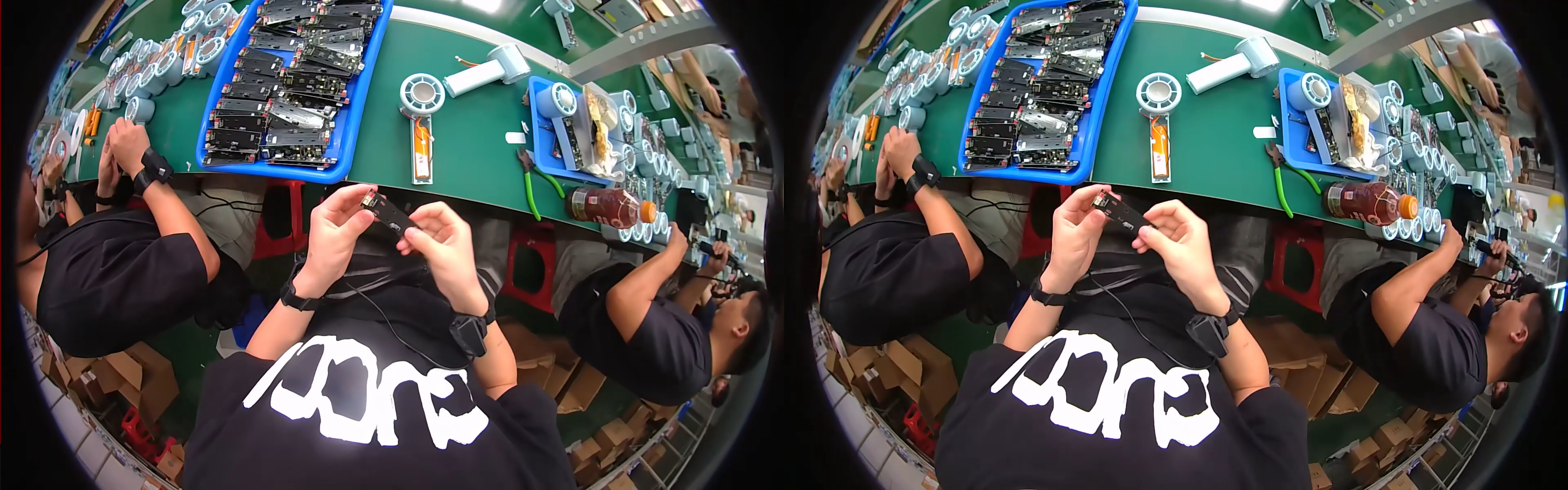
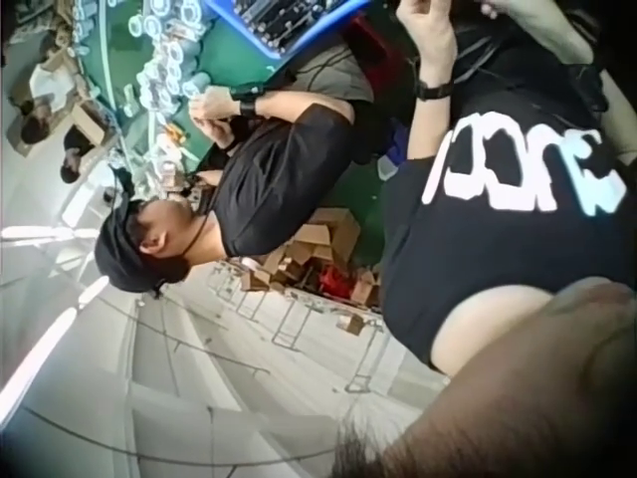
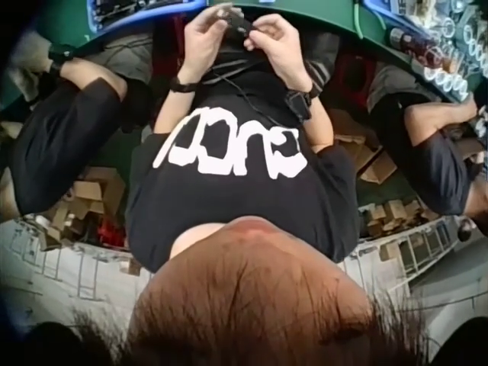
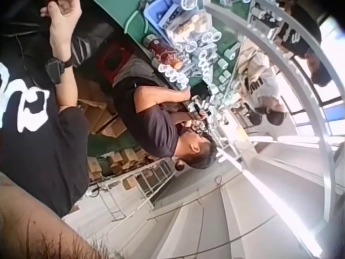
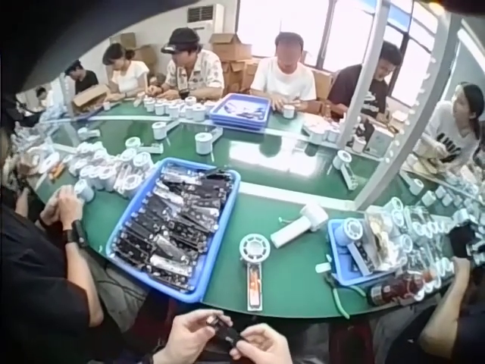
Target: Assembling small electronic components by connecting flexible circuit cables to small fan modules on a production line.
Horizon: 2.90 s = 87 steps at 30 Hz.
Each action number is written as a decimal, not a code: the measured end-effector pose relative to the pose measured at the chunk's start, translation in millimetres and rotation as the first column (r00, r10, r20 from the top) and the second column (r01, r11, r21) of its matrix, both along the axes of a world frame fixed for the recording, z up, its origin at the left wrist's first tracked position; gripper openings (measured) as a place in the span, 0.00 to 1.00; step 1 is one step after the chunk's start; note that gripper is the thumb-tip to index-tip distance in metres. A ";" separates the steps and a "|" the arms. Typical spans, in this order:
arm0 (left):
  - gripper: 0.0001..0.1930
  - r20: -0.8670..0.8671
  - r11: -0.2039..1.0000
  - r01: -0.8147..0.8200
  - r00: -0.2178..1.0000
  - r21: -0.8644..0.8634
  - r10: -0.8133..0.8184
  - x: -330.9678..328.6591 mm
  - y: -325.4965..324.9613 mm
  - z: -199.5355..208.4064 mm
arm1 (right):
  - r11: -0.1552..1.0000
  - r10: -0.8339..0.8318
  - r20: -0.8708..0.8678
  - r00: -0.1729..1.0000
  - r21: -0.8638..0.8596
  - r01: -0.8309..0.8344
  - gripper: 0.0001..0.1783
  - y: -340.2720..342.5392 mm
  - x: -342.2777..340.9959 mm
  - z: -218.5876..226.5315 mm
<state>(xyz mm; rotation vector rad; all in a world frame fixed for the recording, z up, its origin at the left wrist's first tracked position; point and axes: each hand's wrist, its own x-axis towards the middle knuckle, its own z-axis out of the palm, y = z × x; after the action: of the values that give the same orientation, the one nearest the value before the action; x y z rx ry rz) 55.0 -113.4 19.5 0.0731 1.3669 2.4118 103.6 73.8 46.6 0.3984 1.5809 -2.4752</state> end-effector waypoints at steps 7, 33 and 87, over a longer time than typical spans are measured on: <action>0.17 0.048 0.979 -0.073 0.997 0.191 0.065 -9.4 23.4 1.6 | 0.976 -0.038 -0.104 0.994 0.208 0.060 0.05 5.5 -21.7 4.1; 0.19 -0.551 0.852 -0.350 0.830 -0.390 0.088 -68.5 67.4 15.6 | 0.930 -0.101 -0.323 0.941 0.306 0.205 0.06 26.3 -133.5 12.0; 0.17 -0.177 0.982 -0.064 0.984 -0.178 0.032 -77.1 66.9 -0.2 | 0.445 0.435 -0.579 0.690 0.804 0.395 0.07 36.3 -140.5 2.6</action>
<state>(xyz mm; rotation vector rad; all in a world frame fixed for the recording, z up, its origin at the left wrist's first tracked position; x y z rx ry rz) -22.1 -46.5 19.3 0.2088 1.6813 2.3519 -36.9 110.1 49.2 -0.6774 3.1698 -1.4423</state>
